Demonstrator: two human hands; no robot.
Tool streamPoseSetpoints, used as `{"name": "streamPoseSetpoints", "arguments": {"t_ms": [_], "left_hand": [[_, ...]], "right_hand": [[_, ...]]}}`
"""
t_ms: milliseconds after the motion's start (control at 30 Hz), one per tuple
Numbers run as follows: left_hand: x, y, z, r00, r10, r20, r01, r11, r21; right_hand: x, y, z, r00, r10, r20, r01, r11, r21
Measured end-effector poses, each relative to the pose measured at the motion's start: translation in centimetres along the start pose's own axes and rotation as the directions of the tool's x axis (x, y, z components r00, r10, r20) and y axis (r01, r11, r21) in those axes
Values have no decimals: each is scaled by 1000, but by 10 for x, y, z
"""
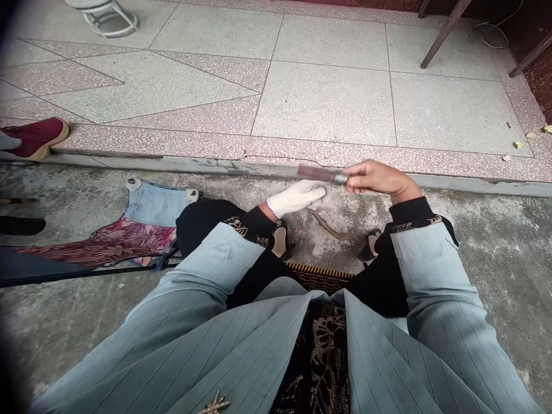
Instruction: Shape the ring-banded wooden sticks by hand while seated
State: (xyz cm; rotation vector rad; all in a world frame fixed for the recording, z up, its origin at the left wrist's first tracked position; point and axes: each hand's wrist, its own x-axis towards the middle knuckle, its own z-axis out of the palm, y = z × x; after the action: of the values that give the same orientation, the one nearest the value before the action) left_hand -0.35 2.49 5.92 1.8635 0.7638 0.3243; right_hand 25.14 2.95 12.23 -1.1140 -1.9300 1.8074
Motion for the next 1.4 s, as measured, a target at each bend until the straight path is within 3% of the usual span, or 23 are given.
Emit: {"name": "streamPoseSetpoints", "arguments": {"t_ms": [33, 100, 200, 300, 400, 533, 633, 700, 767, 833, 900, 967, 1033, 1100, 1167, 1267, 1400], "left_hand": [[0, 0, 2, 1000, -5, 0, 5, 999, -41], [1, 0, 7, 998, 30, 54, -28, 999, -43], [3, 1, 12, 987, 97, 125, -105, 993, 53], [4, 3, 12, 987, 95, 133, -113, 984, 139], [4, 3, 10, 987, 85, 133, -113, 970, 215], [1, 7, 5, 990, 79, 115, -112, 942, 315], [-1, 11, -1, 999, 7, 47, -25, 917, 398], [-2, 13, -5, 1000, -21, -9, 23, 898, 438], [-1, 10, -10, 997, -25, -69, 53, 891, 452], [0, 5, -14, 992, -28, -126, 79, 902, 425], [1, -3, -15, 988, -14, -155, 72, 924, 376], [3, -9, -12, 987, 1, -162, 51, 947, 317], [6, -13, -5, 990, -3, -138, 42, 960, 276], [8, -14, 5, 998, 0, -60, 15, 965, 262], [9, -14, 17, 998, 37, 48, -49, 964, 262], [6, -14, 34, 997, 8, 70, -28, 957, 290], [-7, -9, 50, 998, -66, -21, 70, 926, 371]], "right_hand": [[-3, -1, -2, 985, -28, -168, 37, 998, 48], [-2, 0, -4, 906, -36, -422, 80, 993, 86], [8, 10, -6, 815, 38, -578, -52, 999, -7], [20, 20, -9, 791, 98, -604, -268, 943, -197], [25, 24, -10, 806, 115, -581, -377, 856, -353], [27, 21, -2, 843, 234, -484, -518, 594, -615], [33, 21, 11, 867, 375, -330, -479, 438, -761], [36, 23, 19, 876, 455, -156, -388, 476, -789], [37, 23, 23, 866, 496, 65, -293, 608, -738], [33, 21, 21, 848, 445, 288, -204, 776, -597], [24, 15, 14, 860, 292, 419, -121, 914, -388], [12, 8, 4, 925, 89, 368, -29, 986, -164], [2, 3, -5, 985, -25, 173, 27, 1000, -6], [-4, 1, -10, 998, -26, -59, 30, 997, 65], [-3, 3, -13, 976, 46, -212, -35, 998, 53], [3, 10, -14, 955, 157, -253, -180, 981, -68], [6, 19, -17, 963, 182, -197, -227, 944, -240]]}}
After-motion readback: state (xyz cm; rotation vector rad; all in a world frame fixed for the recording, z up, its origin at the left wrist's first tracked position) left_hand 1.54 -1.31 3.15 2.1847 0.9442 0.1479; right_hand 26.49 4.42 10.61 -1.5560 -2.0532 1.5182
